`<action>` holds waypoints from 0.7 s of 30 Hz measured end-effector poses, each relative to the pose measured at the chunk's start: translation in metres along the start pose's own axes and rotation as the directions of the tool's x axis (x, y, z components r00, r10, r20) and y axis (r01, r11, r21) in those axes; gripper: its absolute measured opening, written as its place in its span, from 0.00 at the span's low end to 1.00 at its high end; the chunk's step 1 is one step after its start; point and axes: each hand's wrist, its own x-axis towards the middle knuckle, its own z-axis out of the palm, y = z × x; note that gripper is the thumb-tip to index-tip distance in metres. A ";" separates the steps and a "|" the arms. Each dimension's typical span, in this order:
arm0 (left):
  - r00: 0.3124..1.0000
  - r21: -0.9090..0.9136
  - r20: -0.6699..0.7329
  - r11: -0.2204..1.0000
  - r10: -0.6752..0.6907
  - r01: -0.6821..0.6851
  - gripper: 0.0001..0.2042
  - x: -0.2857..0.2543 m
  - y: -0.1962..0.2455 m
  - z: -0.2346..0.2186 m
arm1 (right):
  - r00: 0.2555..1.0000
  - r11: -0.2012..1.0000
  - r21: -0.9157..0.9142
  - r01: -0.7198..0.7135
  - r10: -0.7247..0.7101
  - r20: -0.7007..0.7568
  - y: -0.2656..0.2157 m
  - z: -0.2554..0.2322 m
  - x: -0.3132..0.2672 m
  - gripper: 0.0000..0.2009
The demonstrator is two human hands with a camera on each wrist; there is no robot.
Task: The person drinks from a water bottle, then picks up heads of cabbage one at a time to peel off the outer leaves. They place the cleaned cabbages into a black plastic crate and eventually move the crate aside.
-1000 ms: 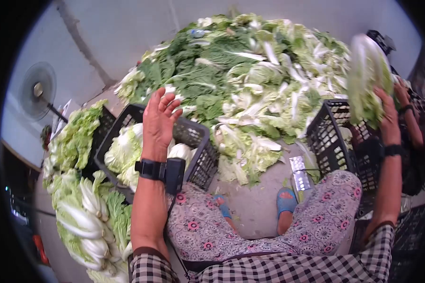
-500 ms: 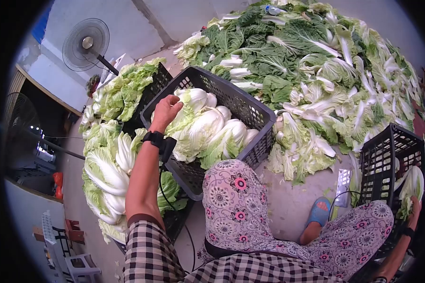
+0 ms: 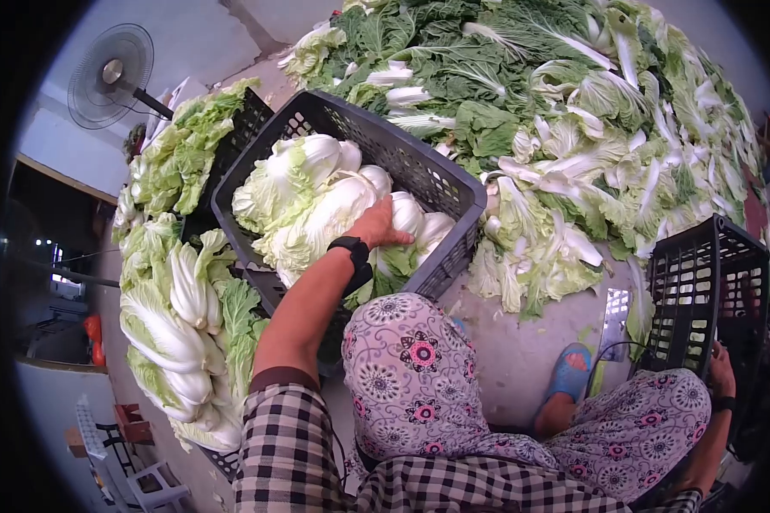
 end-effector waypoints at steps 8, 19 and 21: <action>0.967 0.050 -0.182 0.981 -0.177 0.189 0.37 -0.035 0.029 -0.013 | 0.964 0.983 -0.089 0.163 -0.178 -0.198 -0.024 -0.021 -0.001 0.30; 0.811 -0.646 -0.571 0.679 -0.127 -0.348 0.37 -0.154 0.053 -0.117 | 0.858 0.872 -0.187 0.451 -0.482 -0.179 -0.130 -0.009 -0.025 0.31; 0.740 -0.628 -0.671 0.567 -0.049 -0.533 0.37 -0.171 0.078 -0.147 | 0.769 0.793 -0.160 0.587 -0.609 -0.195 -0.153 0.011 -0.028 0.33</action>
